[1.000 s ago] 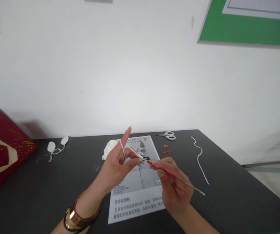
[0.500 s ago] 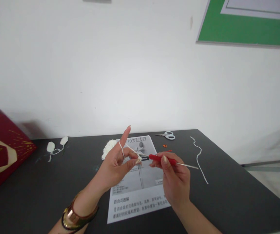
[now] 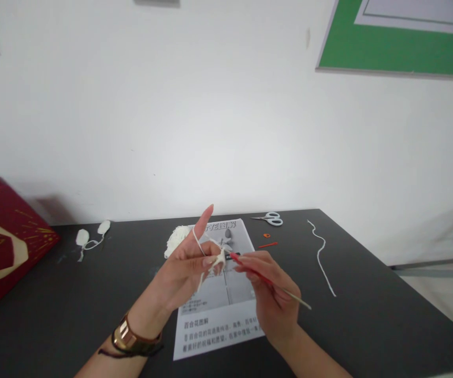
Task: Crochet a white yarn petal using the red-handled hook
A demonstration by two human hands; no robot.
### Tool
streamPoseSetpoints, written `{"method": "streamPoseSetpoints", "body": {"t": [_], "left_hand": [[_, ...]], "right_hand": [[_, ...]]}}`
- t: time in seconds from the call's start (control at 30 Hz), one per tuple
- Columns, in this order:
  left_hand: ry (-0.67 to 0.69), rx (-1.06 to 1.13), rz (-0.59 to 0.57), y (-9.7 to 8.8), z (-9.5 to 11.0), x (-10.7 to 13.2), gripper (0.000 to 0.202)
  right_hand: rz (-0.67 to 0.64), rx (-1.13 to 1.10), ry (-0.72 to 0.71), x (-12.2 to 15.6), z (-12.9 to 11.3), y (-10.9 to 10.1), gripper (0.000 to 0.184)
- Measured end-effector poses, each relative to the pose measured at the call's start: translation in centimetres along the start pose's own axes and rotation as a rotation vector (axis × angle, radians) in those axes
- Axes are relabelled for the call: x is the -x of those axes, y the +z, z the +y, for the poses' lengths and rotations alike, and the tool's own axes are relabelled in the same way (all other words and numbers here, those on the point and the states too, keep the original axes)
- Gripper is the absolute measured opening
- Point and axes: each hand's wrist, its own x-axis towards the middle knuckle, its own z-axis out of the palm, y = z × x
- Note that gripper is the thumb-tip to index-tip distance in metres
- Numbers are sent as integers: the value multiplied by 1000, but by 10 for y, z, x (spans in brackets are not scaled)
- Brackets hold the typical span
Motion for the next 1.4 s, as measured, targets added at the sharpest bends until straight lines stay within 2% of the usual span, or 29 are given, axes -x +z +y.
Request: {"method": "streamPoseSetpoints", "body": {"t": [0.07,0.17,0.3,0.67,0.87,1.4], "left_hand": [[-37,76,-20,-5,0,1,87],[-87,122,-68,-9,1,3,88],[-117,130,-184,-10,1,6,84],[-174,31,-285,-12,-3,6,79],[-252,23,-281,-13,-2,7,80],[-261,0,-289,-17,-3,7,84]], "right_hand": [[47,-298,238,-2,2,3,18],[21,-666,507,-5,4,6,12],[-59,-840,628,-7,2,5,16],[-94,-682,500,-13,-9,-7,19],[-69,-618,447,-17,-12,-10,20],[-101,-399,328,-23,-19,-22,24]]}}
